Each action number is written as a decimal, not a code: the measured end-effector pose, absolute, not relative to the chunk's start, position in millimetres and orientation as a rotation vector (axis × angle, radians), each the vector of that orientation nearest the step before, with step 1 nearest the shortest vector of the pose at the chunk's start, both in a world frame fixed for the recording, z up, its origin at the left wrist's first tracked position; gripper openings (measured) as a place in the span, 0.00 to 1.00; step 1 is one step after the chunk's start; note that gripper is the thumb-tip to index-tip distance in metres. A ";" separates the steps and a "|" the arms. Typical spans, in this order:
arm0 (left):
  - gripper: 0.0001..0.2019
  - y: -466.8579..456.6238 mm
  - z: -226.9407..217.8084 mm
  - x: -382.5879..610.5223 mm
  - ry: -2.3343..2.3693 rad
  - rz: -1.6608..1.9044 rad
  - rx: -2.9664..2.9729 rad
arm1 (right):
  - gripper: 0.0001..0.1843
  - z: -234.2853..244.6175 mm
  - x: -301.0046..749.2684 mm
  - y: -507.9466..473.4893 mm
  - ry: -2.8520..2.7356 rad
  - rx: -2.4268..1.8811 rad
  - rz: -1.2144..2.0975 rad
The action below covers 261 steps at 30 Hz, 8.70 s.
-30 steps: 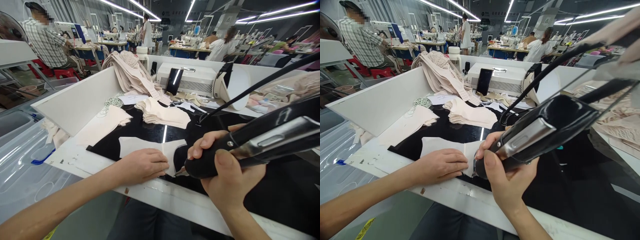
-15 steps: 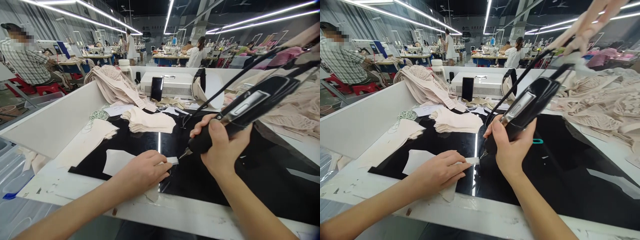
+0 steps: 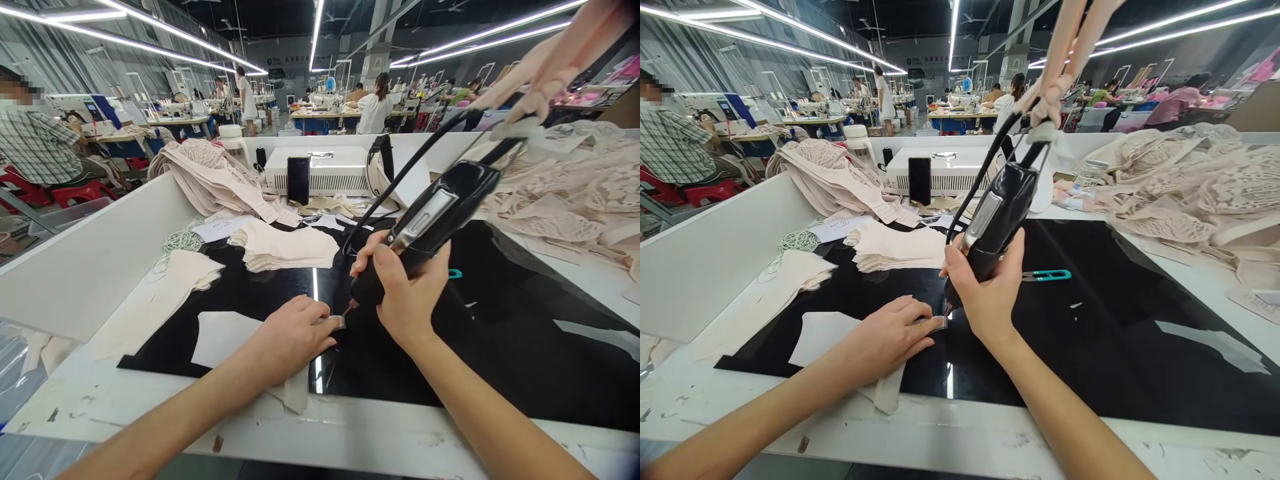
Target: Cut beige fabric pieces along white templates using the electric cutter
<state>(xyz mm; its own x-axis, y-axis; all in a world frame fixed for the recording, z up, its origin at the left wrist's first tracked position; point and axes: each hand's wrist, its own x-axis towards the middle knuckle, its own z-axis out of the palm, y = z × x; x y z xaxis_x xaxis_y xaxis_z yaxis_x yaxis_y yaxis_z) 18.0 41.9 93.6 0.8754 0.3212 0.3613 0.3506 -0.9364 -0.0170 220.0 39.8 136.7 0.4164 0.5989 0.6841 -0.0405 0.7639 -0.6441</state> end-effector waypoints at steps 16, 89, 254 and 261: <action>0.14 41.4 92.5 15.6 -0.554 -0.565 -2.947 | 0.27 140.9 221.1 40.5 -1.073 -0.637 0.401; 0.13 33.0 93.2 0.9 -0.582 -0.574 -2.957 | 0.25 131.9 195.5 48.4 -1.071 -0.559 0.517; 0.30 -10.8 91.8 -19.9 -0.973 -0.562 -3.086 | 0.21 136.4 160.0 49.2 -1.015 -0.574 0.498; 0.30 -10.9 91.0 -19.6 -0.969 -0.558 -3.059 | 0.20 134.4 159.6 52.6 -1.021 -0.587 0.472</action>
